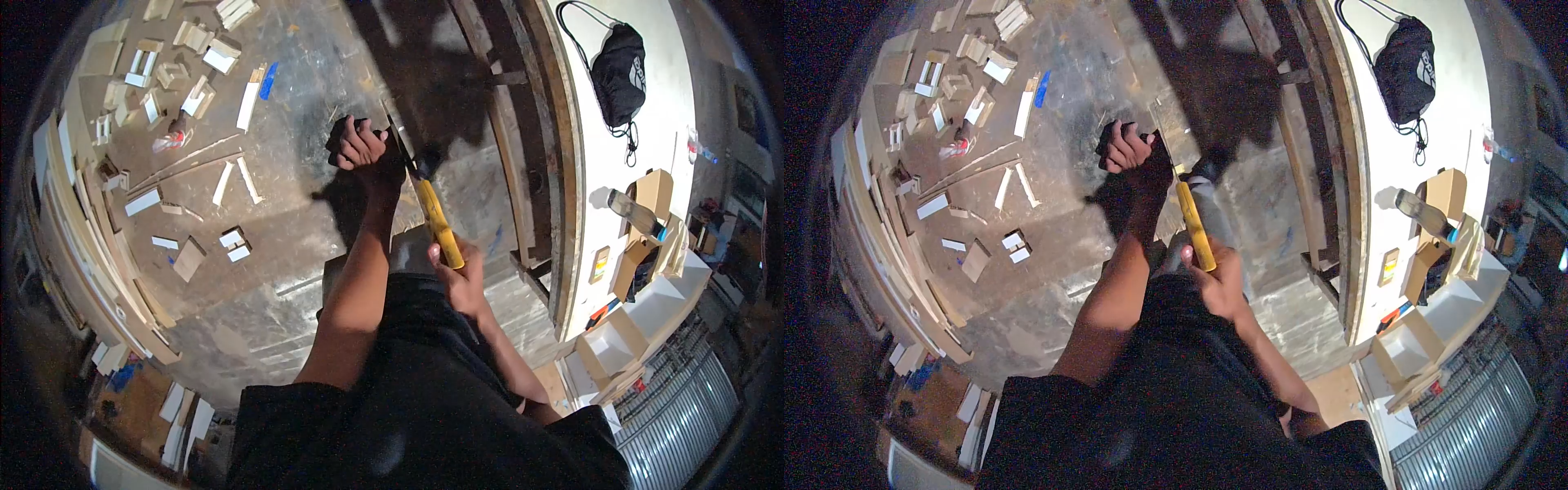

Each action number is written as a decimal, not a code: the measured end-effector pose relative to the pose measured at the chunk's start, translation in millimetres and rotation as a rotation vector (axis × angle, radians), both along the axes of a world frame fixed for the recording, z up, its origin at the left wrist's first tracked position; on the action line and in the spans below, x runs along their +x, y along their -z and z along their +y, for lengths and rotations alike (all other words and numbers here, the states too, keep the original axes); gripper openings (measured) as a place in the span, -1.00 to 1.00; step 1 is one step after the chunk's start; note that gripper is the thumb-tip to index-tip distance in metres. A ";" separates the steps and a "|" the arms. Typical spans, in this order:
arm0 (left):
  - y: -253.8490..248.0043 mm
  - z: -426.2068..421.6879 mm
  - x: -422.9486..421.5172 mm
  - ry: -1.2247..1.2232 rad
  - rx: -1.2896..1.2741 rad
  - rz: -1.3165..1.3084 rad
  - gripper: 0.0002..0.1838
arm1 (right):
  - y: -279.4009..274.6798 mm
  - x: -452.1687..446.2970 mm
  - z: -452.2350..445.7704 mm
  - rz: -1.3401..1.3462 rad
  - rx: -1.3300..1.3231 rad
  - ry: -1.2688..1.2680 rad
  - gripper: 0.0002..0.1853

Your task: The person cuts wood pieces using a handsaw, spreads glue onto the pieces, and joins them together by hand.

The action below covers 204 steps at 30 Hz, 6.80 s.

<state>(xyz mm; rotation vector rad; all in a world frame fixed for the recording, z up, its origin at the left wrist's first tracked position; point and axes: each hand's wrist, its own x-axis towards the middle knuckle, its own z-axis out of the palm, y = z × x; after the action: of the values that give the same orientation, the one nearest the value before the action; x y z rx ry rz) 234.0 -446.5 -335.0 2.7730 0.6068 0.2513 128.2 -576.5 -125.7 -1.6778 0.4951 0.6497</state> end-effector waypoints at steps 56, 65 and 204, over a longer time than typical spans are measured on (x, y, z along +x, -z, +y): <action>16.0 5.8 15.0 -0.111 0.064 -0.089 -0.74 | -12.3 10.4 4.3 -0.035 -0.088 -0.031 -0.61; 6.8 5.9 16.2 -0.111 0.047 -0.094 -0.75 | -22.7 28.8 6.5 0.097 -0.083 -0.099 -0.68; -14.1 6.1 12.9 0.040 0.100 -0.001 -0.68 | -21.3 50.6 7.1 0.122 -0.142 -0.039 -0.64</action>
<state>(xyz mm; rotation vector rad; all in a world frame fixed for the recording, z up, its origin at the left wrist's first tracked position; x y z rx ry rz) 246.9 -440.3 -320.9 2.8770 0.5521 0.2820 178.8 -569.3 -104.4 -1.7917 0.6084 0.7636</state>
